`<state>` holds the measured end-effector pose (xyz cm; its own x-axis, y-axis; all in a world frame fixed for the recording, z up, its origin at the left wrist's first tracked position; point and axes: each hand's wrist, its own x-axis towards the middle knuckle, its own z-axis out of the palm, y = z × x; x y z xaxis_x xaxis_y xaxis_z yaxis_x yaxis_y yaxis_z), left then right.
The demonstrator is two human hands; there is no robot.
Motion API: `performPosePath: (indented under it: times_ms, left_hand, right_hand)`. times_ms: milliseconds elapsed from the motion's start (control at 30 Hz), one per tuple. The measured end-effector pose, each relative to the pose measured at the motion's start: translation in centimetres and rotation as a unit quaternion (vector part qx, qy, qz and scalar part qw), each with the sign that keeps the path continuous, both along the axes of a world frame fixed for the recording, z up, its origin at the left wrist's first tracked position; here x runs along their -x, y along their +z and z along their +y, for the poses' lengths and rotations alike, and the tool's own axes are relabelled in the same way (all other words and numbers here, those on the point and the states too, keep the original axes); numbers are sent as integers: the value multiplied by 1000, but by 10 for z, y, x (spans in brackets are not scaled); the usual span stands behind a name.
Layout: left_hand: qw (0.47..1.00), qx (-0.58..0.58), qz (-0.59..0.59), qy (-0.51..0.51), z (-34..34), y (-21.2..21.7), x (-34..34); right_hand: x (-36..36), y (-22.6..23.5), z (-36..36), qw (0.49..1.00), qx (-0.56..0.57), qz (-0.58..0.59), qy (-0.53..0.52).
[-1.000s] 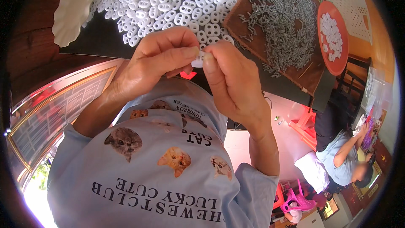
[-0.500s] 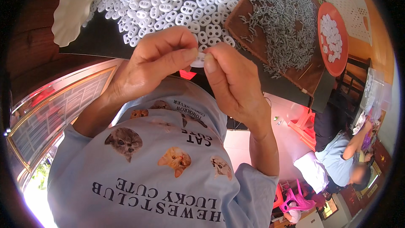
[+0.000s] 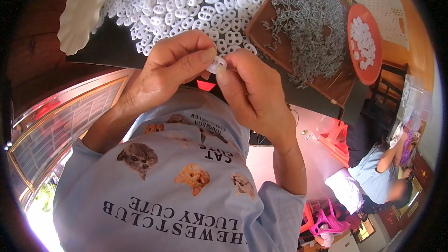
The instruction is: Assembling small white plastic clips by manually inserting grey components into them.
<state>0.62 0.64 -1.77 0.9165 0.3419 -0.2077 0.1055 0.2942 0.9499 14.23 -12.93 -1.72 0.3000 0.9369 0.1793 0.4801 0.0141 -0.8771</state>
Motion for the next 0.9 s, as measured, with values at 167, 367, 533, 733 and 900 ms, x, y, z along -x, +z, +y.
performPosePath:
  times_ms: [167, 367, 533, 733, 900]
  left_hand:
    - [998, 65, 11, 4, 1, 2, -2]
    - [999, 51, -19, 1, 1, 0, -2]
    - [998, 57, -11, -15, 3, -3, 2]
    - [999, 37, -22, -14, 2, -9, 2]
    - [999, 22, -24, -19, 3, -10, 2]
  right_hand:
    - [2, 0, 1, 1000, 1, -16, -25]
    - [4, -2, 4, 992, -7, -128, -8]
    - [3, -7, 7, 986, -46, -158, 17]
    - [4, -8, 7, 991, -52, -121, 19]
    - [0, -2, 6, 996, -24, -81, 32]
